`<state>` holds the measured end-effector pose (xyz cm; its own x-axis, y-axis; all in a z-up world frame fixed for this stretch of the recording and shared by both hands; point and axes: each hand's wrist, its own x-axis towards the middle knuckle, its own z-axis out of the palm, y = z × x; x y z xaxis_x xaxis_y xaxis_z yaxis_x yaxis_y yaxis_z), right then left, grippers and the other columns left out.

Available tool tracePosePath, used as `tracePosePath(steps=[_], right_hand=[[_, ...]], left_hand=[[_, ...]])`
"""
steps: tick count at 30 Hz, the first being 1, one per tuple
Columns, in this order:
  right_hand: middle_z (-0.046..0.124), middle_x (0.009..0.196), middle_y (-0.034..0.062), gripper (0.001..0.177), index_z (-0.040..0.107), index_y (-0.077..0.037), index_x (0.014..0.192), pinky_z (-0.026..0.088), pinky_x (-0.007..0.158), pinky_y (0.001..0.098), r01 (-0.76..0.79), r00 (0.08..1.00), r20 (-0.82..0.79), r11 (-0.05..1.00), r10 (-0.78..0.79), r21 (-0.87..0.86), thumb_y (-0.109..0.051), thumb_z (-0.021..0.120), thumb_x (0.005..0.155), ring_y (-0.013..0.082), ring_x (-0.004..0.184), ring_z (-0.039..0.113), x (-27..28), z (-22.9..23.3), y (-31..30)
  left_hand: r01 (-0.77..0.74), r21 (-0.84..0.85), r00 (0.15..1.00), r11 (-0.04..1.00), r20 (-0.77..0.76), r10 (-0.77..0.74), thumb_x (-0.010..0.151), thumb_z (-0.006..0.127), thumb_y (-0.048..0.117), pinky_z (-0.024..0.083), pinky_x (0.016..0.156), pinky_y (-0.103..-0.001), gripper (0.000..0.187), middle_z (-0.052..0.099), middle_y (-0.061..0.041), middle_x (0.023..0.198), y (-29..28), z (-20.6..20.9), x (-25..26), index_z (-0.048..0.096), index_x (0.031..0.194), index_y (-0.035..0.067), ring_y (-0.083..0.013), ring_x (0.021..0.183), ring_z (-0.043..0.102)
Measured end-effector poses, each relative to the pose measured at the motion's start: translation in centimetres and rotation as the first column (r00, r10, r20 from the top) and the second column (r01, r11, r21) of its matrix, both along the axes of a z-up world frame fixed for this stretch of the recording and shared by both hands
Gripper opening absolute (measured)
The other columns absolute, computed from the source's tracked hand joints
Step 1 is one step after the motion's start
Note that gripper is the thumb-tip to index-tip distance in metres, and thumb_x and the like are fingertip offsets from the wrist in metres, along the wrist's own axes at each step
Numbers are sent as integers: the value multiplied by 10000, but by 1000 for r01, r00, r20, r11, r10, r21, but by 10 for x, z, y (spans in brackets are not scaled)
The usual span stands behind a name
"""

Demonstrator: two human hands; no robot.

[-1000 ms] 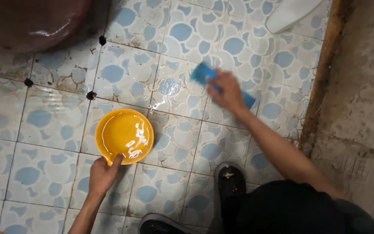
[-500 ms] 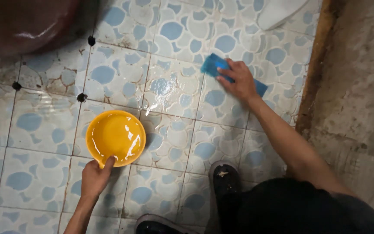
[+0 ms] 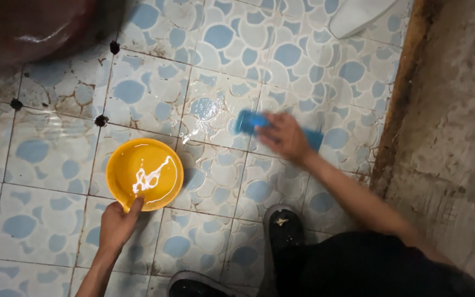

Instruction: The person scoops water from a bucket using a yellow scoop and pours it onto the tiled floor. They then scrub the wet floor with a blue sponge, repeatedly dipping the sponge into the scoop for water and cleaning the floor area.

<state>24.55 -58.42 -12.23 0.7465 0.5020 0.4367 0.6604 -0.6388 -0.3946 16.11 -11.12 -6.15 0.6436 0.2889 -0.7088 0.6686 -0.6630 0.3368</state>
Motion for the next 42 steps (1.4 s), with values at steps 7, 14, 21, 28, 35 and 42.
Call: tracePosePath(steps=[7,14,21,28,35,42], right_hand=[[649,1382,131,289,772,-125,1230,523,844,449,303,953,-8,952,-304,-39,-276,805,986,329,964,538,105,-32,-48],[715,1280,190,296,751,-128,1195,448,913,494,170,980,-114,984,-164,46,-357,686,1020,352,953,653,25,-6,0],[647,1389,191,193,736,-118,1158,475,833,418,36,998,-42,998,-38,-54,-215,744,991,312,938,611,-16,19,10],[698,1278,187,224,808,-165,1169,516,818,453,308,952,-17,951,-307,42,-286,791,982,359,924,625,71,-29,-32],[706,1229,175,182,807,-184,1061,506,789,506,155,984,-97,984,-146,90,-306,773,930,393,846,607,-10,-3,29],[705,1272,196,148,803,-169,1021,518,847,488,153,986,71,988,-153,8,-269,776,917,388,889,646,-15,-10,6]], left_hand=[[8,-35,998,999,55,-6,882,629,515,364,615,-444,549,430,-89,600,12,-19,-9,491,626,50,-234,619,463],[9,-37,1000,999,20,-9,890,617,509,469,718,-437,538,726,-178,750,4,-7,-2,735,810,-9,-296,797,712],[10,-45,1000,999,0,-10,890,608,518,456,687,-433,546,694,-167,719,5,-10,-1,699,762,-4,-296,739,677],[3,-97,1000,995,9,-2,911,680,556,518,799,-556,645,695,-345,775,6,-8,-2,725,906,-88,-509,932,708],[12,-84,1000,996,3,-11,883,688,602,515,845,-579,724,695,-363,800,8,-10,-5,715,924,-120,-534,975,700],[22,-94,1000,995,8,-22,897,693,569,510,824,-582,678,685,-355,776,14,-20,-7,706,902,-109,-536,959,697]])
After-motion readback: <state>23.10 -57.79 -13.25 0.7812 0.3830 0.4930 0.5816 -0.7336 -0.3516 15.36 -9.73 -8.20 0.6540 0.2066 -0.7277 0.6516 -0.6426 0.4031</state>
